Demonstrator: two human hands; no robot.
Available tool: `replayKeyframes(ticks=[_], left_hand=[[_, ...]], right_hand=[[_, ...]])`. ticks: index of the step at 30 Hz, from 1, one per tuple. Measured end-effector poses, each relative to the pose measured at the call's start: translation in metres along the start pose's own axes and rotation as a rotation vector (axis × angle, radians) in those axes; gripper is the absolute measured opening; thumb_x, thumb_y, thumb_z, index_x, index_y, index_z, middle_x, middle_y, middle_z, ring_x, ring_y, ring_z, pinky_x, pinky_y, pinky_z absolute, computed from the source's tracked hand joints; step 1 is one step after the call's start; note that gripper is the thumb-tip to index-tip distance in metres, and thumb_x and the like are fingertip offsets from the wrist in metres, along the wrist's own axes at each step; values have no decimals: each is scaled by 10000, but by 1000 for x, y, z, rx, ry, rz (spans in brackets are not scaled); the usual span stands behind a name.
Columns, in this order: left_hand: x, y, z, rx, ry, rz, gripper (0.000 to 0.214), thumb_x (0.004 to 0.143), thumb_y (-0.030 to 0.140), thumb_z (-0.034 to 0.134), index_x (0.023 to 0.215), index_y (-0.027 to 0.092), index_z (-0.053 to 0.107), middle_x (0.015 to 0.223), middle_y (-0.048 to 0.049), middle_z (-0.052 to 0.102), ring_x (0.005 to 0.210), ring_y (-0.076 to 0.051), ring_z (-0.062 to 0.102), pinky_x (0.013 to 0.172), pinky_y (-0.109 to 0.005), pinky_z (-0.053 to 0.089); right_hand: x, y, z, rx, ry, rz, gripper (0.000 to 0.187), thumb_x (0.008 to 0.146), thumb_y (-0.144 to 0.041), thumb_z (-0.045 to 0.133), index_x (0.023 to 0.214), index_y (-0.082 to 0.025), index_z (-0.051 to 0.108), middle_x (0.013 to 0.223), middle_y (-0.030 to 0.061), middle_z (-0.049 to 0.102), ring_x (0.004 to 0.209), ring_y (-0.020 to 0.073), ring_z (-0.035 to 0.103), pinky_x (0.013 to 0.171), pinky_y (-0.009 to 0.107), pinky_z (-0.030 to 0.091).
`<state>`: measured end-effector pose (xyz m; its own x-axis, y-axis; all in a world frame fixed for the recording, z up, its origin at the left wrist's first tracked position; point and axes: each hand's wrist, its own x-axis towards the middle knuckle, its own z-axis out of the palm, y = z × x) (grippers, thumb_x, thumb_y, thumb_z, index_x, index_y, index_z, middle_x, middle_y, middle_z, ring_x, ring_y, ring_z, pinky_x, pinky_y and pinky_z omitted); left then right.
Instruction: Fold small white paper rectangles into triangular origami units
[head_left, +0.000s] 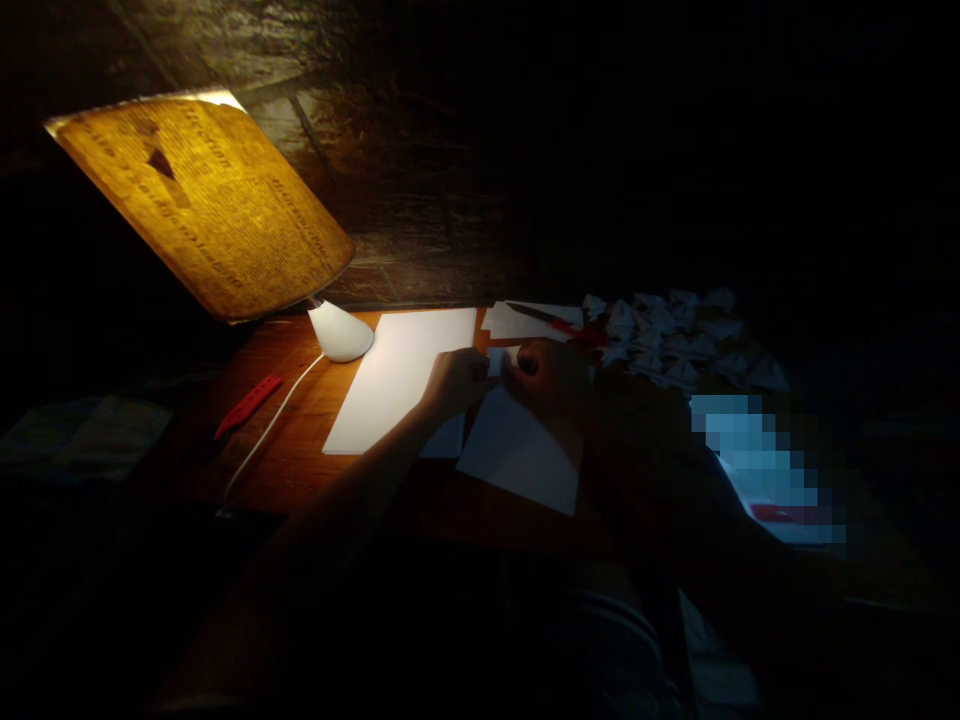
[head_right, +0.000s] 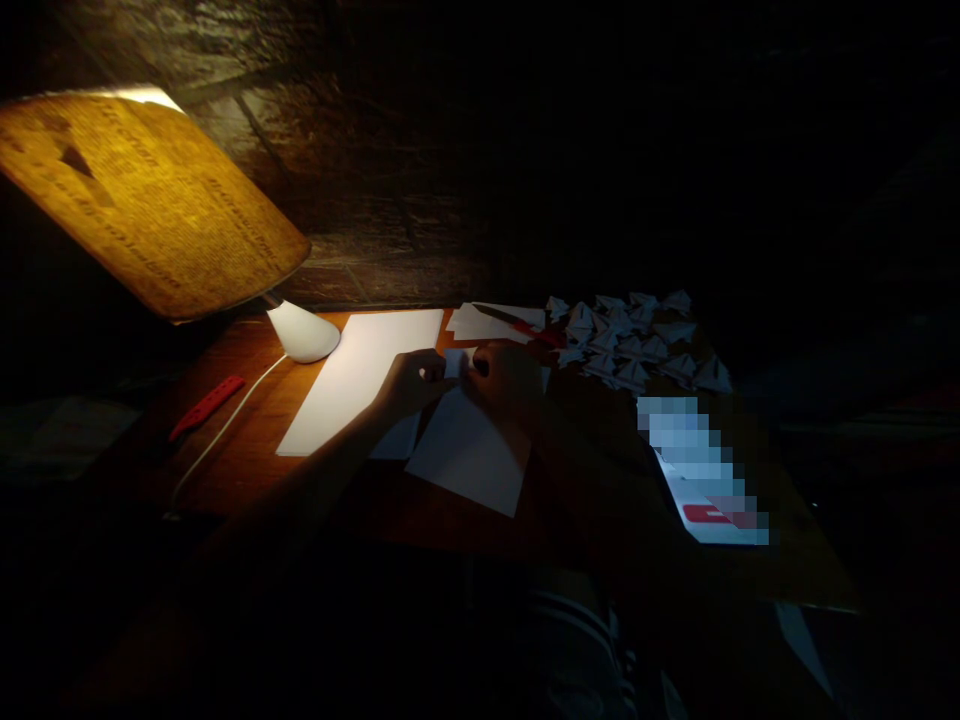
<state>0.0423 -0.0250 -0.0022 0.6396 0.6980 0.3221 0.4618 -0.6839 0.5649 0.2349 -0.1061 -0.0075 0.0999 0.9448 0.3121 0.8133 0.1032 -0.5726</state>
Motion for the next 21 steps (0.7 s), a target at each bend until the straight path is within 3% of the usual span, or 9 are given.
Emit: replayKeyframes(ticks=[8, 15, 21], left_hand=[[0, 0, 1, -77, -55, -43, 238, 775, 328, 808, 677, 168, 662, 647, 11, 606, 595, -113, 491, 605, -264, 379], [-1, -2, -1, -63, -71, 4, 149, 766, 299, 806, 735, 170, 738, 706, -11, 669, 623, -120, 543, 632, -268, 414], [-2, 0, -9, -89, -146, 94, 129, 834, 232, 664, 768, 184, 764, 751, -21, 675, 644, -126, 571, 624, -267, 406]], right_hand=[[-1, 0, 1, 48, -5, 21, 195, 857, -311, 725, 704, -207, 663, 767, 26, 633, 694, 163, 511, 641, 324, 295], [0, -1, -11, 56, -105, -73, 61, 826, -255, 751, 792, -207, 764, 855, 41, 696, 790, 180, 582, 686, 308, 351], [0, -3, -24, 93, -180, -154, 81, 840, -274, 746, 811, -204, 774, 891, 42, 716, 795, 179, 592, 719, 302, 382]])
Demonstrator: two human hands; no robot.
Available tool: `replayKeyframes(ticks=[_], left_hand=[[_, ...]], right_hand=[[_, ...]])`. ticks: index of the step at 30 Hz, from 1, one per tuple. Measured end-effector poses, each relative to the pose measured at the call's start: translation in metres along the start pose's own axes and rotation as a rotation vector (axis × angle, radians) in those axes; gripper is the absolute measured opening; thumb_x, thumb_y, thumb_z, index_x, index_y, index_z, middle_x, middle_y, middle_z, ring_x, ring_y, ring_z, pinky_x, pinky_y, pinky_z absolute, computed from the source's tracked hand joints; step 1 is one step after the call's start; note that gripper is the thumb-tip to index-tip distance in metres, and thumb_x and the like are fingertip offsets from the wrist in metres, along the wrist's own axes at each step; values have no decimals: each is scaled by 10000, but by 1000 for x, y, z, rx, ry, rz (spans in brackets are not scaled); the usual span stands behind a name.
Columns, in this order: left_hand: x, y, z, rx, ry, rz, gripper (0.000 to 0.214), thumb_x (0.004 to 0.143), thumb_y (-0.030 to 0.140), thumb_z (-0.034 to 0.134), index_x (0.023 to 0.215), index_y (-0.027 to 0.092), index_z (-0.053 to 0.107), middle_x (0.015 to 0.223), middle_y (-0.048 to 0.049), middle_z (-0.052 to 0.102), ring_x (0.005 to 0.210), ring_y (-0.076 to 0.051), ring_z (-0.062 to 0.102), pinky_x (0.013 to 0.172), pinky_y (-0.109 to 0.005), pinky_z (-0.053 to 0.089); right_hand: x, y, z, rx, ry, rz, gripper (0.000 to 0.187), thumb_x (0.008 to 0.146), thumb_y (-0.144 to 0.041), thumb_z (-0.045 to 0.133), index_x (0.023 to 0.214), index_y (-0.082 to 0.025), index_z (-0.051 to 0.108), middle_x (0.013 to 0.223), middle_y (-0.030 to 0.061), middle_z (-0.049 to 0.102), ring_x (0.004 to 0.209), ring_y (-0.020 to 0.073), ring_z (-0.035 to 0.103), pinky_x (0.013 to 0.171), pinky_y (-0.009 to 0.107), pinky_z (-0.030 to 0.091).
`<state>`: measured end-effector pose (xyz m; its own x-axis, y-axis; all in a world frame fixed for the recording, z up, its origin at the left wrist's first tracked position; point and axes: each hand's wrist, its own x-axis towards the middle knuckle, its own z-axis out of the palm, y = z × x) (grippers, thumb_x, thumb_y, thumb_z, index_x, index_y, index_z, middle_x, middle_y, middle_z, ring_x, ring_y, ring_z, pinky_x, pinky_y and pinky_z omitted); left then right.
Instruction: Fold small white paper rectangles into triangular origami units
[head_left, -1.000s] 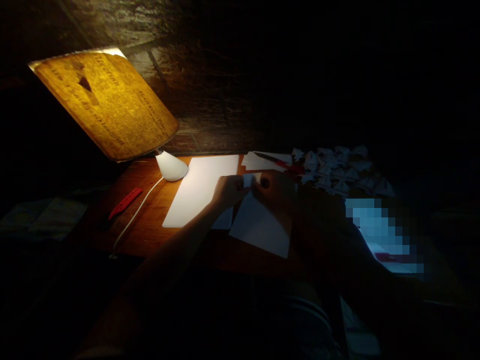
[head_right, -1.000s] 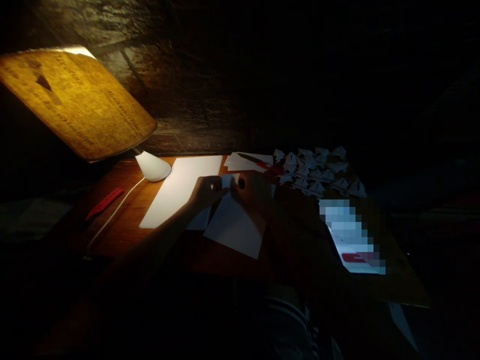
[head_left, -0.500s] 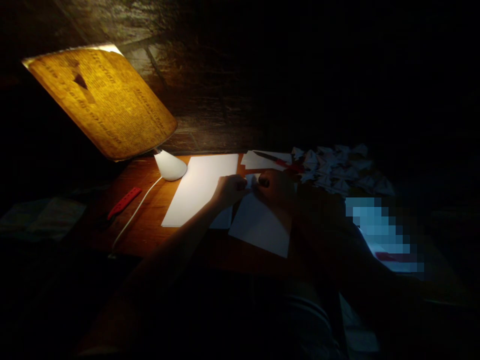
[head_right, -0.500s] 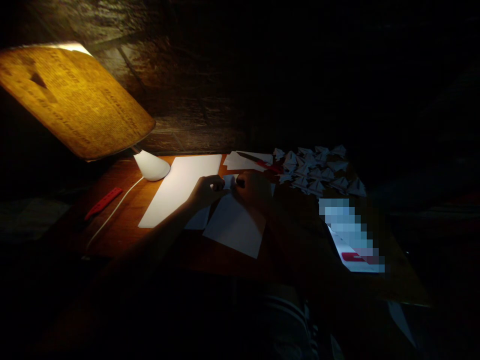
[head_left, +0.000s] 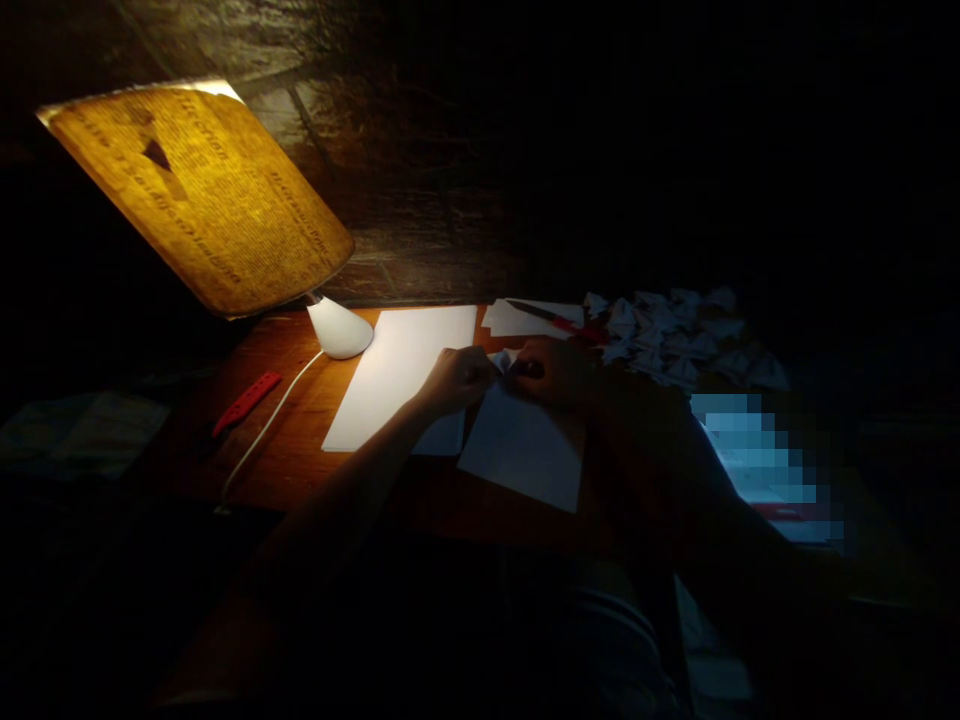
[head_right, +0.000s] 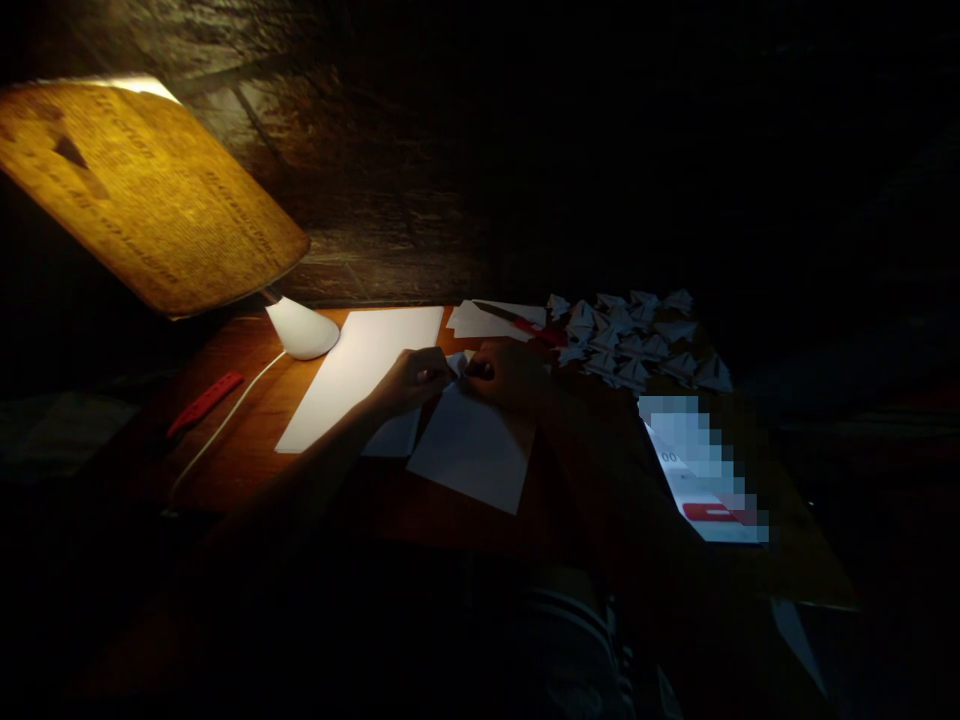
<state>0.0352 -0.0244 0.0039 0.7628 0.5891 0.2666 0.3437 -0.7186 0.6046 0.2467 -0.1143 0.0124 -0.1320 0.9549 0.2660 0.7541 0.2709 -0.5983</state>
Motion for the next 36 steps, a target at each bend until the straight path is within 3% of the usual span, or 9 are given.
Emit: replayKeyframes(ticks=[4, 8, 11, 19, 29, 36], left_hand=[[1, -1, 1, 37, 14, -19, 198, 868, 204, 601, 744, 189, 755, 745, -26, 677, 646, -127, 573, 631, -274, 402], [2, -3, 2, 57, 26, -8, 149, 838, 265, 701, 715, 188, 736, 739, -17, 658, 627, -117, 541, 628, -275, 397], [2, -2, 2, 62, 22, -11, 208, 809, 318, 777, 678, 181, 690, 727, -6, 629, 638, -116, 530, 633, -277, 387], [4, -3, 4, 59, 32, -12, 223, 801, 259, 760, 633, 181, 636, 702, 3, 596, 617, -111, 489, 608, -277, 363], [5, -3, 3, 45, 14, -17, 251, 778, 234, 787, 620, 181, 599, 715, 10, 586, 630, -117, 491, 641, -287, 364], [5, 0, 3, 84, 16, 11, 233, 755, 179, 800, 636, 180, 600, 756, 3, 609, 640, -123, 504, 640, -283, 369]], right_hand=[[1, 4, -4, 60, -26, -5, 111, 838, -183, 684, 828, -208, 791, 921, 54, 742, 843, 194, 632, 769, 307, 422], [1, 4, -4, 59, -37, -6, 193, 789, -90, 651, 826, -216, 792, 965, 51, 756, 853, 191, 636, 779, 305, 427], [0, 2, -5, 34, -29, -18, 155, 778, -92, 665, 804, -201, 772, 950, 56, 745, 826, 188, 617, 750, 302, 410], [2, 6, -1, 64, -5, 2, 108, 758, -119, 668, 724, -201, 730, 843, 29, 700, 755, 166, 594, 709, 290, 395], [1, 10, -1, 89, -21, 42, 102, 791, -167, 699, 826, -200, 789, 963, 55, 758, 832, 182, 659, 730, 281, 440], [3, 8, 0, 59, -48, 15, 113, 822, -184, 714, 848, -214, 819, 930, 48, 736, 847, 187, 655, 744, 285, 439]])
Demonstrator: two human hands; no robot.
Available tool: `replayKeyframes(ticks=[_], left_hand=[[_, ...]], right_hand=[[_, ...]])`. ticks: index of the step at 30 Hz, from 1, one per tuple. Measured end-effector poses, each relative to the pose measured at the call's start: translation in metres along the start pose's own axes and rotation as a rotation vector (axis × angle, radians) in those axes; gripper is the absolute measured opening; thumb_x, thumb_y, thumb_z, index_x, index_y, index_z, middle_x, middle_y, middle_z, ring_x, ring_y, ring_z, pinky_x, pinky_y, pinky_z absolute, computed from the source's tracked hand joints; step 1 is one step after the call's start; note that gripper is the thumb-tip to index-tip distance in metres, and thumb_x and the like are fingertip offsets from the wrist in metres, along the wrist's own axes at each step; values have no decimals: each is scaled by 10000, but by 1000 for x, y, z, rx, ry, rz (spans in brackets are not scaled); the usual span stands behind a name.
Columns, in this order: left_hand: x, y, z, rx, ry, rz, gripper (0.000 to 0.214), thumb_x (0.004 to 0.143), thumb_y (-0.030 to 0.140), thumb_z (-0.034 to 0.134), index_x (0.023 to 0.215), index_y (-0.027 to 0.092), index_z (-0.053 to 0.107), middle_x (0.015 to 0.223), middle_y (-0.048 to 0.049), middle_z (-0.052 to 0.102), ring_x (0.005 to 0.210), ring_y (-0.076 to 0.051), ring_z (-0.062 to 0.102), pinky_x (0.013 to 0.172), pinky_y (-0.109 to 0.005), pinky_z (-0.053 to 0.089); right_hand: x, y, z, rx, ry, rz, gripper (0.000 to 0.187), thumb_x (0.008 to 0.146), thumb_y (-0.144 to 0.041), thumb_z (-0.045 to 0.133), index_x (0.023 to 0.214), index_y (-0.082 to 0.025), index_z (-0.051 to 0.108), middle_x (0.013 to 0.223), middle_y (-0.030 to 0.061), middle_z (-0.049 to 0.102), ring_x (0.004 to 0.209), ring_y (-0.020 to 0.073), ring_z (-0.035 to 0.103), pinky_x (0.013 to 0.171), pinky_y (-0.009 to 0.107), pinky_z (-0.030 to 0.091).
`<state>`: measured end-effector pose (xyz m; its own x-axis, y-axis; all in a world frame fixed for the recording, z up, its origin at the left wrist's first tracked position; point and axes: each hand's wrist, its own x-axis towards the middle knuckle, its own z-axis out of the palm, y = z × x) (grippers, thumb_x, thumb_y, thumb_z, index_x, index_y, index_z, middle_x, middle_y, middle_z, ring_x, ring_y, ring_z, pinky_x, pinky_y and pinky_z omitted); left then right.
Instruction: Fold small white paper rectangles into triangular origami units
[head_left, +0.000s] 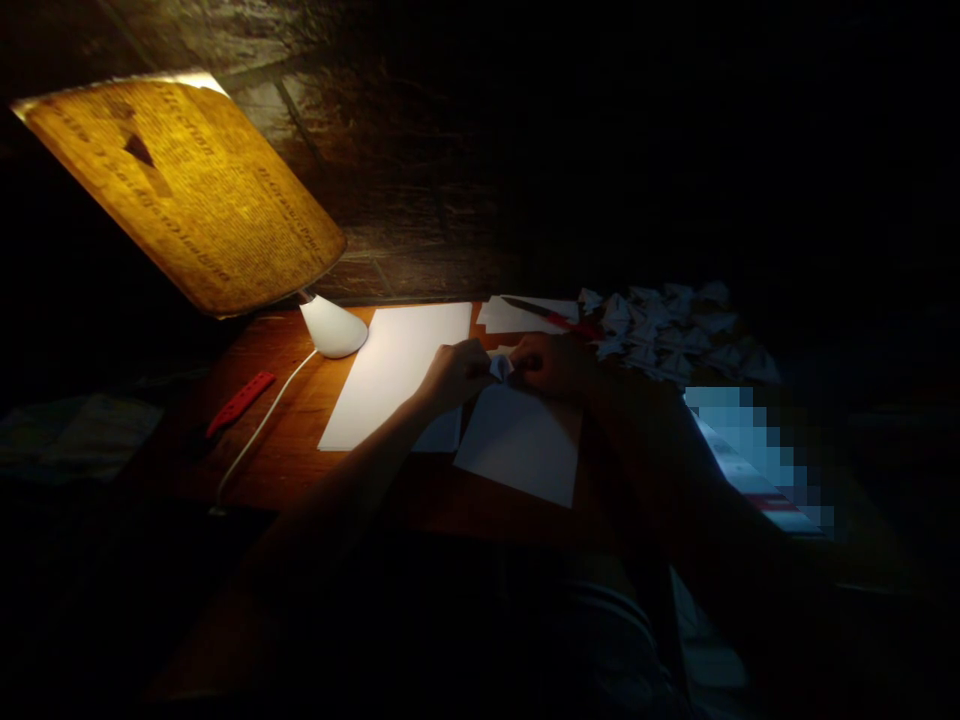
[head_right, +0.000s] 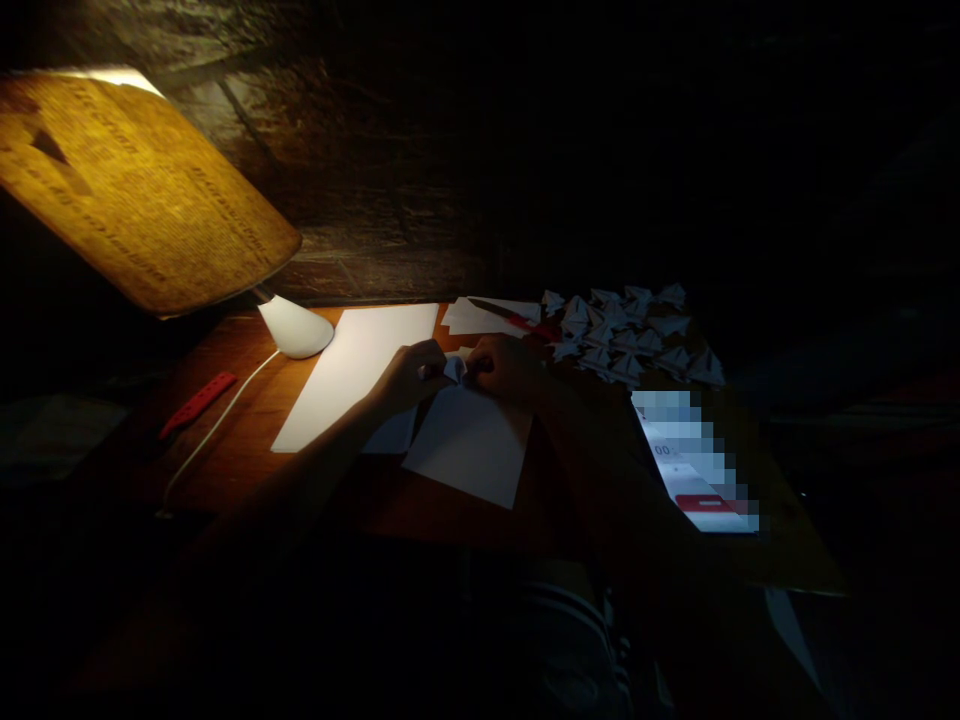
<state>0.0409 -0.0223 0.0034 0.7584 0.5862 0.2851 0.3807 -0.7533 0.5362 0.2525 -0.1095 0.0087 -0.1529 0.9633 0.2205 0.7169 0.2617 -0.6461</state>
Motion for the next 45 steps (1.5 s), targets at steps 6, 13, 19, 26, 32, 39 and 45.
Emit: replayKeyframes(ticks=[6, 13, 19, 26, 32, 39, 45], left_hand=[[1, -1, 1, 21, 39, 78, 118, 768, 163, 807, 722, 188, 701, 953, -59, 765, 851, -194, 668, 810, -319, 494], [0, 1, 1, 57, 38, 75, 92, 813, 180, 800, 893, 225, 794, 1000, -39, 827, 938, -221, 708, 876, -351, 548], [-1, -1, 3, 73, 78, 32, 217, 770, 152, 792, 977, 210, 766, 928, -42, 783, 866, -205, 702, 807, -334, 556], [-1, 1, 1, 91, 52, 44, 273, 749, 142, 783, 1014, 204, 765, 928, -52, 764, 885, -219, 694, 815, -354, 557], [0, 1, 0, 85, 27, 80, 234, 750, 143, 778, 976, 204, 776, 909, -49, 779, 901, -231, 680, 838, -382, 543], [-1, 3, -2, 127, -18, 116, 270, 719, 137, 736, 977, 213, 751, 992, -44, 792, 957, -247, 679, 873, -409, 521], [-2, 3, -3, 147, -29, 127, 235, 738, 188, 747, 968, 233, 742, 1043, -31, 800, 1012, -259, 685, 894, -416, 500]], right_hand=[[3, 7, 2, 53, 6, 1, 179, 908, -281, 669, 829, -201, 809, 952, 57, 739, 864, 192, 660, 770, 297, 451], [5, 9, 1, 84, -17, 26, 302, 971, -359, 607, 802, -187, 788, 950, 76, 736, 853, 186, 654, 768, 301, 458], [2, 7, 3, 62, 16, -10, 186, 909, -336, 694, 867, -205, 819, 948, 60, 746, 878, 192, 661, 769, 304, 454], [-1, 0, 1, 195, 47, 27, 93, 819, -230, 734, 893, -201, 782, 924, 45, 769, 812, 180, 677, 730, 288, 480], [-1, 5, 8, 222, 75, -13, 70, 792, -223, 739, 856, -214, 765, 878, 24, 756, 756, 169, 666, 692, 289, 484], [-1, 12, 14, 211, 86, -55, 119, 760, -229, 762, 879, -228, 752, 915, 16, 753, 761, 173, 671, 710, 303, 501], [0, 16, 18, 166, 115, -97, 135, 752, -251, 781, 883, -233, 752, 956, 25, 763, 835, 199, 688, 769, 327, 516]])
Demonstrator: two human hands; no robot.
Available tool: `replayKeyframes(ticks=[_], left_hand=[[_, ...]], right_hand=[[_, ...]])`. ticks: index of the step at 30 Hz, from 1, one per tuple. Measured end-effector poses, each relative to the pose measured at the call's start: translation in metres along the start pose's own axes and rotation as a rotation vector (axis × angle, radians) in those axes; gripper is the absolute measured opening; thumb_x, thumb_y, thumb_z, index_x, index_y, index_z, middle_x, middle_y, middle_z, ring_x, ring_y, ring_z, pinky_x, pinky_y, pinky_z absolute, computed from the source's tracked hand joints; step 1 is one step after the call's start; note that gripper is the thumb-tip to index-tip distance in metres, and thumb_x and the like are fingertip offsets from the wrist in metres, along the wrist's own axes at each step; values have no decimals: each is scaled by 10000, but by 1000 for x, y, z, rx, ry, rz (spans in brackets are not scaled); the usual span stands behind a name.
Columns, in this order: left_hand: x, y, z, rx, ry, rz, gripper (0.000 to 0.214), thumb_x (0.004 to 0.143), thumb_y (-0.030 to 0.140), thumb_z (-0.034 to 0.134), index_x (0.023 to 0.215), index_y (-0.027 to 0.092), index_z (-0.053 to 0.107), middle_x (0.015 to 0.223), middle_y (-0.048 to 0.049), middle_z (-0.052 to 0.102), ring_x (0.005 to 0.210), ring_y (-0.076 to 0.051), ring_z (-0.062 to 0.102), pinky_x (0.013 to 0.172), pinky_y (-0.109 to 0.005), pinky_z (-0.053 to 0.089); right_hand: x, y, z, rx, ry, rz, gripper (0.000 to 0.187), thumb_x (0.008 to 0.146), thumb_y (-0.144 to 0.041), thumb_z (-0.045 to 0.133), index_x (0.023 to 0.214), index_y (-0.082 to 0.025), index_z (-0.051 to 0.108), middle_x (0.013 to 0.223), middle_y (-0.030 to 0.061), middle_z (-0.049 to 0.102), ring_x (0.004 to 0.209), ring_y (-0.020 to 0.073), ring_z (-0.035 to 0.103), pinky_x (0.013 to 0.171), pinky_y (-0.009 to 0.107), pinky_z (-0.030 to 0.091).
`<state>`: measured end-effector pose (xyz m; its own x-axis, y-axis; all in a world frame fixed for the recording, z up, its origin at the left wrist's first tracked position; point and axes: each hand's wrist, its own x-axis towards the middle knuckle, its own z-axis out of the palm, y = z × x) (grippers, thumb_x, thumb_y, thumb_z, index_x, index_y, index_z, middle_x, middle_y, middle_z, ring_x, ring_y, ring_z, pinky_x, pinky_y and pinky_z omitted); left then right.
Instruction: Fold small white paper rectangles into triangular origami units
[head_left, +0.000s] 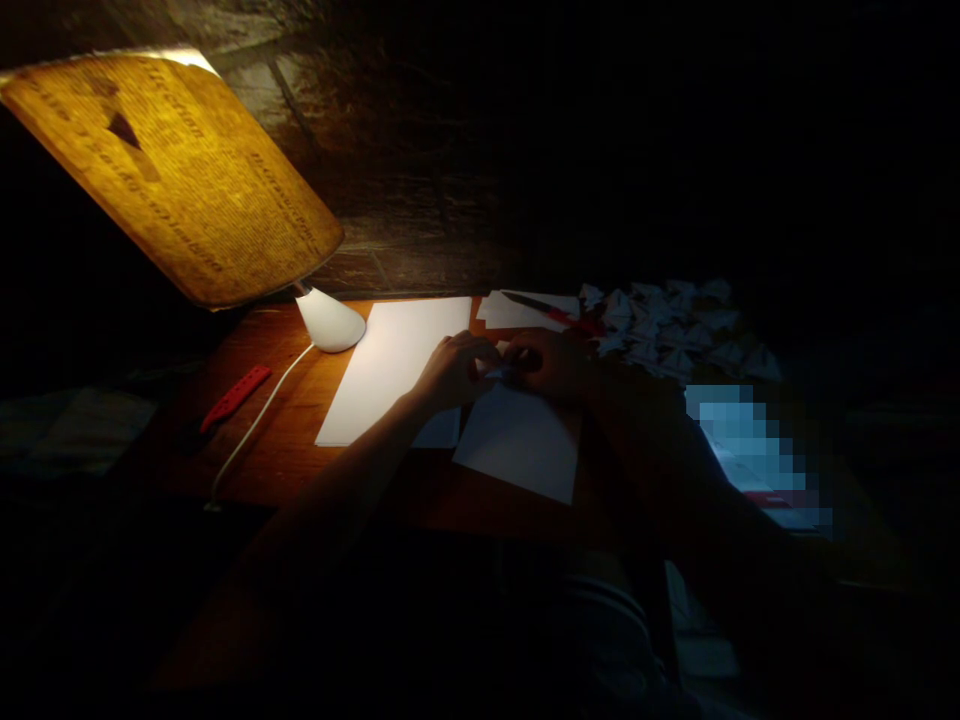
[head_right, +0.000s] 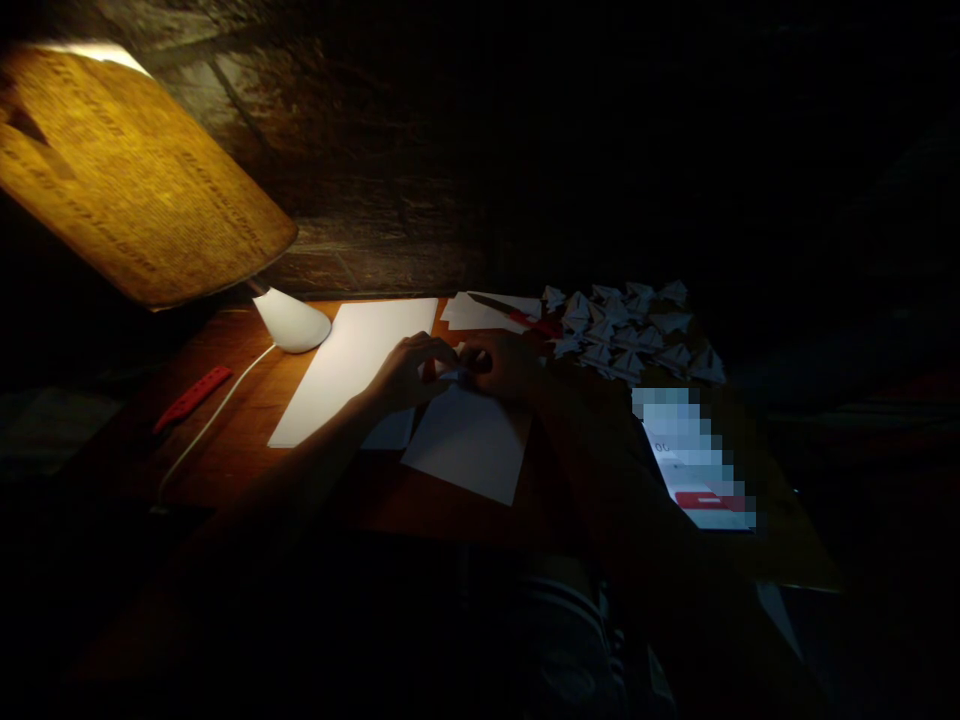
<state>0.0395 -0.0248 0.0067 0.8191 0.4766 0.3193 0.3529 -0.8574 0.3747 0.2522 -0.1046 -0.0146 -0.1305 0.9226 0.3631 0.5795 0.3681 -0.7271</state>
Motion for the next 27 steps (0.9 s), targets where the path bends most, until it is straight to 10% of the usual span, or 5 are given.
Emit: replayKeyframes(ticks=[27], left_hand=[[2, 1, 1, 35, -18, 16, 159, 786, 310, 773, 897, 227, 696, 958, -28, 771, 950, -236, 671, 829, -381, 471]], right_hand=[[2, -1, -2, -3, -26, -9, 195, 731, -180, 774, 912, -249, 793, 1036, 34, 777, 954, 226, 710, 855, 345, 527]])
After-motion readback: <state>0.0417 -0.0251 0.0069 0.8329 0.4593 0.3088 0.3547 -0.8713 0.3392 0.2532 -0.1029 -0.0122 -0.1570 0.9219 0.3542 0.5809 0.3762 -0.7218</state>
